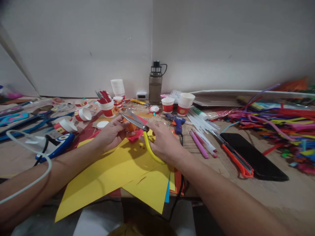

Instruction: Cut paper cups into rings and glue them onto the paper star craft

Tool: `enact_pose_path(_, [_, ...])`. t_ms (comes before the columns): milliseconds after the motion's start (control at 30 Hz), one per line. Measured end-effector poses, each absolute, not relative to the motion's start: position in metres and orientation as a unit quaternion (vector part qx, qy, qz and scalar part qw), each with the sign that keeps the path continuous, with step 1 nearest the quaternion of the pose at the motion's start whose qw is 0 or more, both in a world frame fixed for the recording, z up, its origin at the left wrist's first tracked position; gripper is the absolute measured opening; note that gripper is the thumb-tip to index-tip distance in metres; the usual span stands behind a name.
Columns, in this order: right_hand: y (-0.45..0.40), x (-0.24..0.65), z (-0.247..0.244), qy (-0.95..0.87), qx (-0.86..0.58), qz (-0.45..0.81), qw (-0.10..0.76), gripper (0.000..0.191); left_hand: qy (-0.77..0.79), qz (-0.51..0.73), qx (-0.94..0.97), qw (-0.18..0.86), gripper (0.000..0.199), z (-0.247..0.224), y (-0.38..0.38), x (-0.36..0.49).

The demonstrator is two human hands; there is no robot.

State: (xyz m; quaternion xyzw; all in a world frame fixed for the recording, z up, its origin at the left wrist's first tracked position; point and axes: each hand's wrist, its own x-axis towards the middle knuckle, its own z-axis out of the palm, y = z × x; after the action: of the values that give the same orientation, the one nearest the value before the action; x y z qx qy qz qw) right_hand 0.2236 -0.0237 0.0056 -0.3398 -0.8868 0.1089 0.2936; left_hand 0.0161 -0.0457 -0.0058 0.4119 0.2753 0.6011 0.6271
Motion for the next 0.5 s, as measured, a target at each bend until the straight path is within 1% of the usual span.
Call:
enact_pose_path(200, [-0.0228, 0.2246, 0.0040, -0.890, -0.340, 0.099, 0.288, 0.050, 0.282, 0.601, 0.411, 0.625, 0.022, -0.0054, -0.0458, 0.0169])
enact_pose_path(400, [-0.0215, 0.2269, 0.0013, -0.892, -0.348, 0.093, 0.273, 0.052, 0.296, 0.602, 0.415, 0.614, 0.020, -0.0041, -0.0475, 0.0171])
enact_pose_path(500, [-0.0216, 0.2277, 0.0010, -0.891, -0.355, 0.088, 0.269, 0.049, 0.301, 0.598, 0.422, 0.612, 0.023, -0.0037, -0.0482, 0.0164])
